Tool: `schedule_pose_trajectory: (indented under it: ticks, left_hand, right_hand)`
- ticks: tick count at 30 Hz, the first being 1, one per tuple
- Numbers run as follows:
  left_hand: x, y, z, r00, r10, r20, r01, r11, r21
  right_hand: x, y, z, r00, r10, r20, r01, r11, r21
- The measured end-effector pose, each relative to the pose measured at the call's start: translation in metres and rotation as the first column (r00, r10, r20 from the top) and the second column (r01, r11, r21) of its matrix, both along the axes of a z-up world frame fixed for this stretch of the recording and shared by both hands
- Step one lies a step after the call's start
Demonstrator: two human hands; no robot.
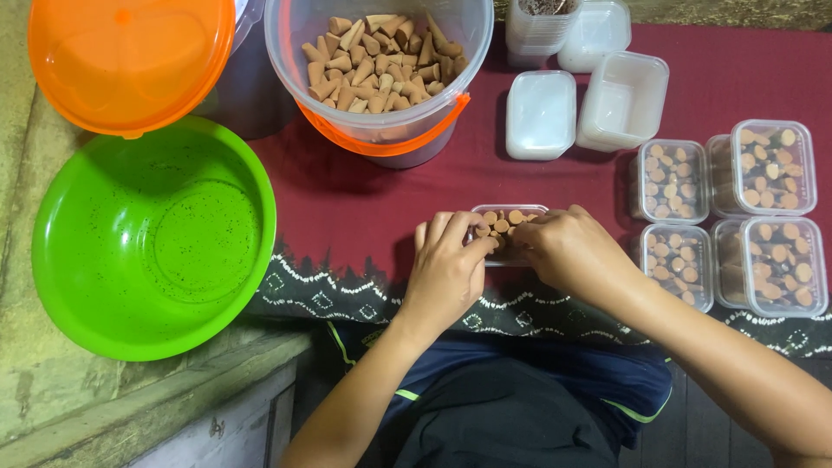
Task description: Packaging incense cones into small plastic containers from a bulk bucket.
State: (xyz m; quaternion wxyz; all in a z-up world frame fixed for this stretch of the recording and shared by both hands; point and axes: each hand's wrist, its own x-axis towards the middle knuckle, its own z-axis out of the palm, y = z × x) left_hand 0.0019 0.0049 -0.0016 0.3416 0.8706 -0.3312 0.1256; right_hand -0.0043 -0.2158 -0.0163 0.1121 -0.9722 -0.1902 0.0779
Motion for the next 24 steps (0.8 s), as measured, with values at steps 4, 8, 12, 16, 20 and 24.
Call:
schedule_pose_trajectory:
  ticks: [4,8,12,16,20,24]
  left_hand:
    - [0.003,0.003,0.002,1.0,0.01,-0.005,-0.01,1.0,0.006]
    - [0.004,0.004,0.002,1.0,0.018,-0.011,-0.018,1.0,0.018]
    - [0.004,0.005,-0.001,1.0,0.02,-0.016,-0.02,1.0,0.021]
    - [0.003,0.006,-0.004,0.999,0.025,-0.02,-0.025,0.999,0.027]
    - [0.003,0.007,-0.002,0.998,0.058,-0.02,-0.057,0.998,0.018]
    - [0.004,0.007,0.003,0.995,0.085,-0.049,-0.085,0.996,0.001]
  right_hand:
    - [0.0,0.0,0.012,0.999,-0.026,-0.022,0.026,1.0,0.008]
    - [-0.001,-0.003,0.017,0.998,-0.056,0.024,0.054,0.995,0.079]
    - [-0.005,-0.009,0.023,0.99,-0.106,0.095,0.089,0.981,0.174]
    - [-0.013,-0.016,0.022,0.963,-0.206,0.176,0.155,0.951,0.267]
    - [-0.023,-0.013,0.026,0.9,-0.39,0.196,0.303,0.881,0.362]
    - [-0.033,-0.01,0.01,0.88,-0.471,0.064,0.387,0.788,0.479]
